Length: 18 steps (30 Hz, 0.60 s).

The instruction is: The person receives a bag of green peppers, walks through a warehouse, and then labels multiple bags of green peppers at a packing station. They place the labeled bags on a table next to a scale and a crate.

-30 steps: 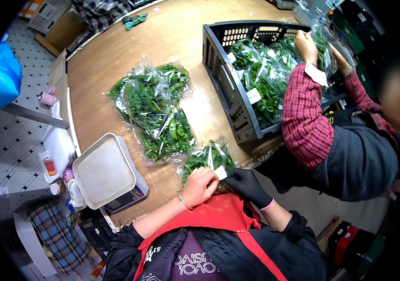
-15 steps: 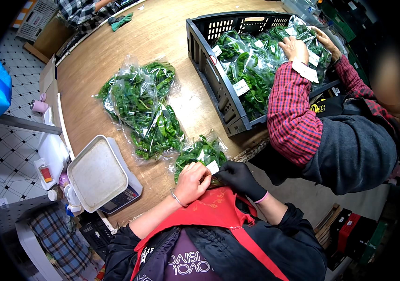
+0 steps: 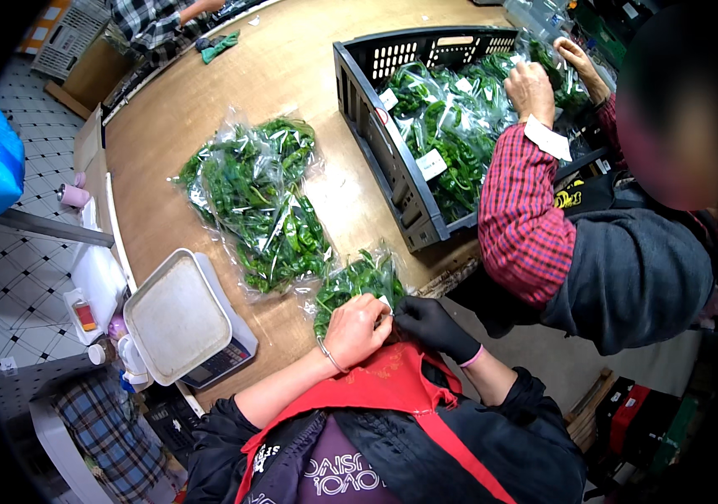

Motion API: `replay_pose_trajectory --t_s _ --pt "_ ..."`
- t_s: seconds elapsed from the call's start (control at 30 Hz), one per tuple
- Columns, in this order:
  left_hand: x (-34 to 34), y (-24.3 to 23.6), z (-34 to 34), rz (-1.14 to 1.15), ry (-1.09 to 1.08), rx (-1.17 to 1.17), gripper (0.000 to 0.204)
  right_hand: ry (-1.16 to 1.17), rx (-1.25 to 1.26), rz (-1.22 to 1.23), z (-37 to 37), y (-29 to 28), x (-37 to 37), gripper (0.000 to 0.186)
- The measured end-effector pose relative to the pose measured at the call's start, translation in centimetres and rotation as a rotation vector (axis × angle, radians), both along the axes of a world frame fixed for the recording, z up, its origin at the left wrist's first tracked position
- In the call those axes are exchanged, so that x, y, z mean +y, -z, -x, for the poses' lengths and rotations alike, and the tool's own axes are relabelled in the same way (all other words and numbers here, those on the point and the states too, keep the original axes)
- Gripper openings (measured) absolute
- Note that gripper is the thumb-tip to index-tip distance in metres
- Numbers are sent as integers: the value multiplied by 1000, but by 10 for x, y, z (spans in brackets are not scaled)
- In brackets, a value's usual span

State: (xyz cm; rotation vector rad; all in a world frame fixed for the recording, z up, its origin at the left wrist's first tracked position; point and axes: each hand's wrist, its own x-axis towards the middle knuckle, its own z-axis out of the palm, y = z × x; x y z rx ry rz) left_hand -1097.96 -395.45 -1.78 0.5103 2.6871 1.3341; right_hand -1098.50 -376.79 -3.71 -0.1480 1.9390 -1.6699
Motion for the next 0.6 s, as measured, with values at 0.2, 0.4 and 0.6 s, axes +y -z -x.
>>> replay_pose_trajectory --t_s 0.2,0.4,0.6 --pt "-4 5 0 20 25 -186 12 -68 75 106 3 -5 -7 10" --pt "-5 17 -3 -49 -32 -82 6 23 206 -205 1 9 12 20" --pt "-1 23 -4 -43 -35 -6 5 42 311 -387 -10 18 2 27"
